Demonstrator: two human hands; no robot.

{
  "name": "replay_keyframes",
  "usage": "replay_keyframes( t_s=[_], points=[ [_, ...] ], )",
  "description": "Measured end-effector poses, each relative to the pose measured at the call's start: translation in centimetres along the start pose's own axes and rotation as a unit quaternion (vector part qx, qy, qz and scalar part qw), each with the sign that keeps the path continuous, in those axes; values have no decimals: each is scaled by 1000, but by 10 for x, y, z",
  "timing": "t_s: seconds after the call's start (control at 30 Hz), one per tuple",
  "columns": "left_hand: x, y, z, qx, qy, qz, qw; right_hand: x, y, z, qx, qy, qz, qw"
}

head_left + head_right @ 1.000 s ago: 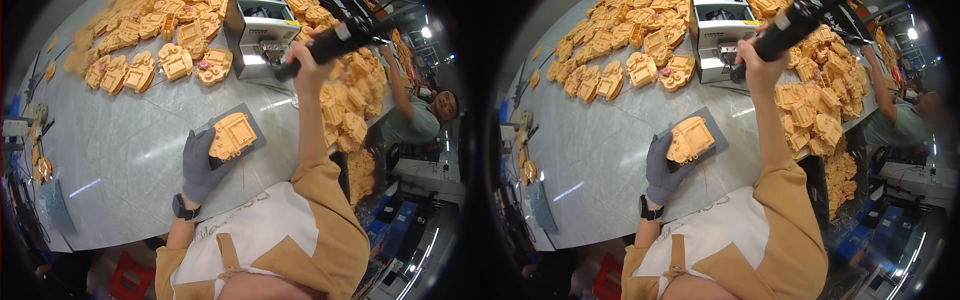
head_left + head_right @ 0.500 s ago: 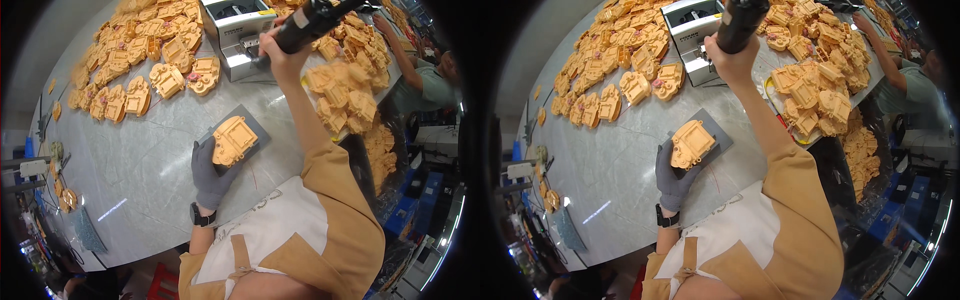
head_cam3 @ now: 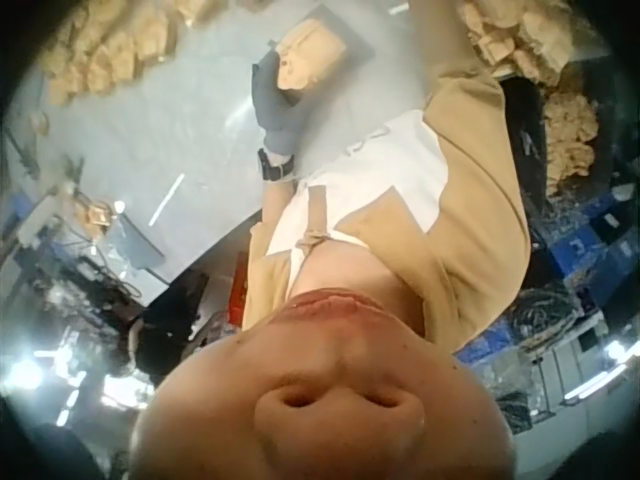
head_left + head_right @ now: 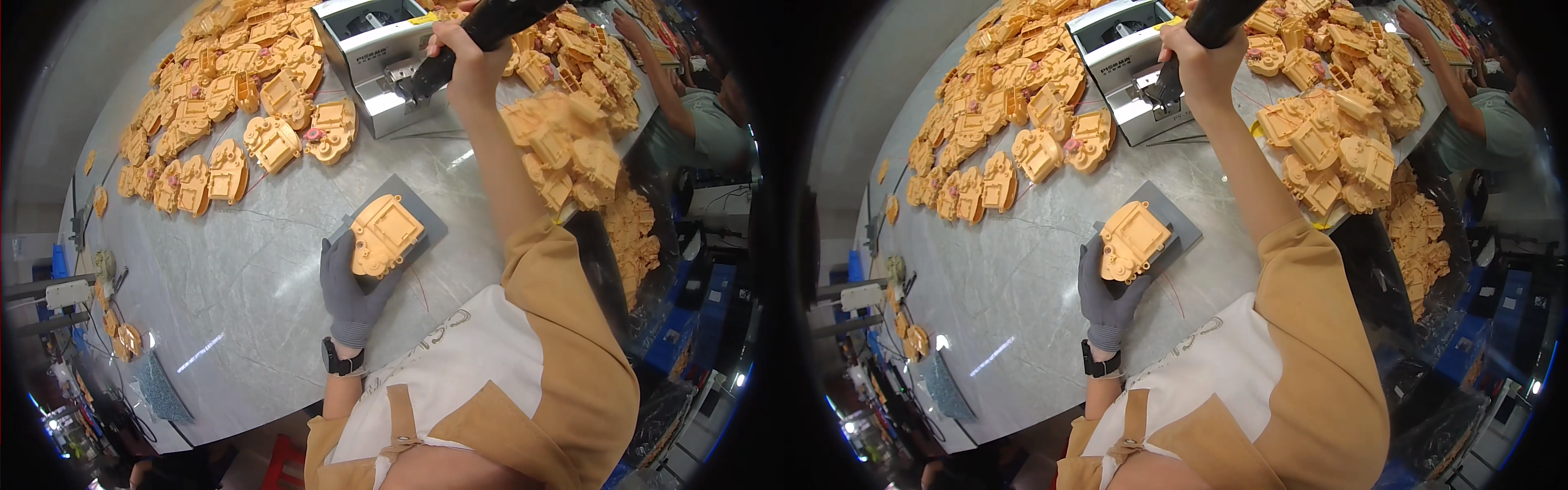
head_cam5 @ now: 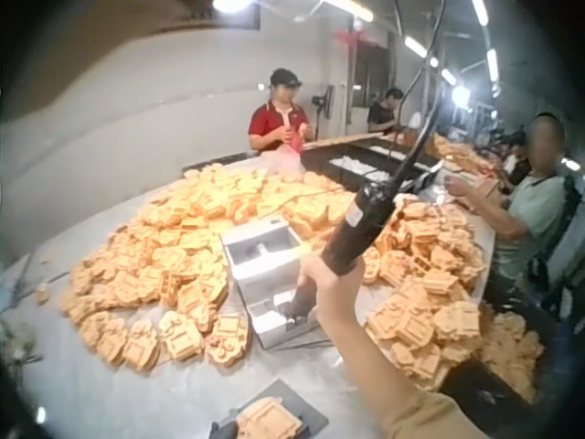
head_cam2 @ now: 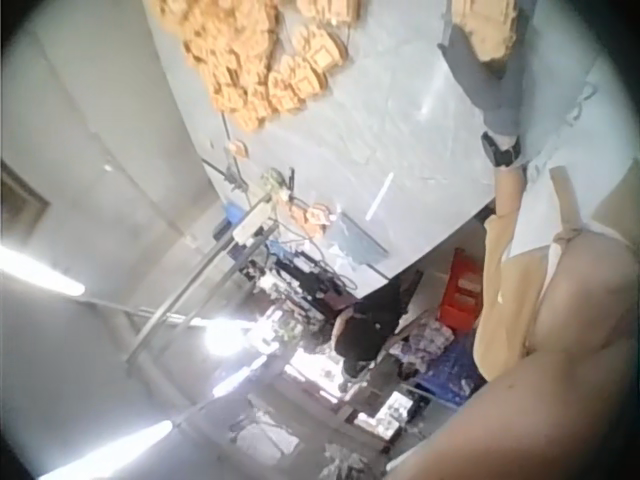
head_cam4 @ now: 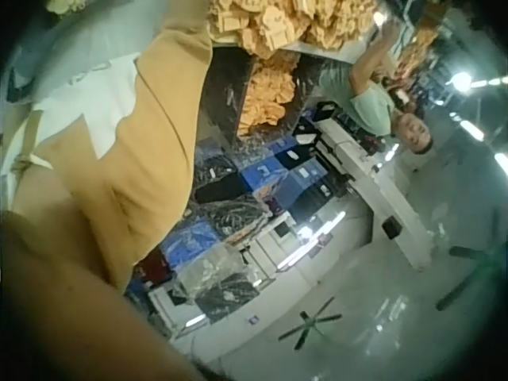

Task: The person uses a handheld rotary tool to drill holes into small yellow plastic components. They hold each component with a gloved left hand and apply the tool with the right hand, working on a grey workbench. The person processes multiple units sequentially, placing finished items aside.

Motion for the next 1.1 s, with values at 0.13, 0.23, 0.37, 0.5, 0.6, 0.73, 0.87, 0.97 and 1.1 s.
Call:
replay_keyframes(
  t_s=[0.13,0.23,0.37,0.5,0.6,0.73,0.87,0.97,1.1],
  points=[
    [0,0,0,-1,-7,1,1000,6,4,-6,-11,-1,-3,1000],
    [1,0,0,9,-6,3,1000,17,14,-16,-64,40,-60,995],
    [-1,0,1,11,-9,11,1000,26,15,-18,-97,47,-64,992],
    [-1,0,2,12,-2,4,1000,12,14,-7,-43,1,-15,999],
    [-2,0,0,20,-9,6,1000,2,13,-2,-37,-12,8,999],
    [-1,-1,-1,21,-9,7,1000,1,12,-4,-33,-28,-6,999],
    [5,-3,1,20,-3,5,1000,1,22,-3,-45,-9,10,999],
    [11,-4,9,19,4,5,1000,-6,20,4,-29,-3,21,999],
    [-5,7,4,-36,-24,-93,995,26,25,-8,-5,84,127,988]
  ],
)
Point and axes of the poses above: each hand's wrist, its own z-axis towards the middle knuckle, its own x-axis out of the palm, y = z × x, the point moved 9 cm from there along z, towards the middle knuckle, and after that the axes turned 7 degrees about z, right-handed, at the moved point
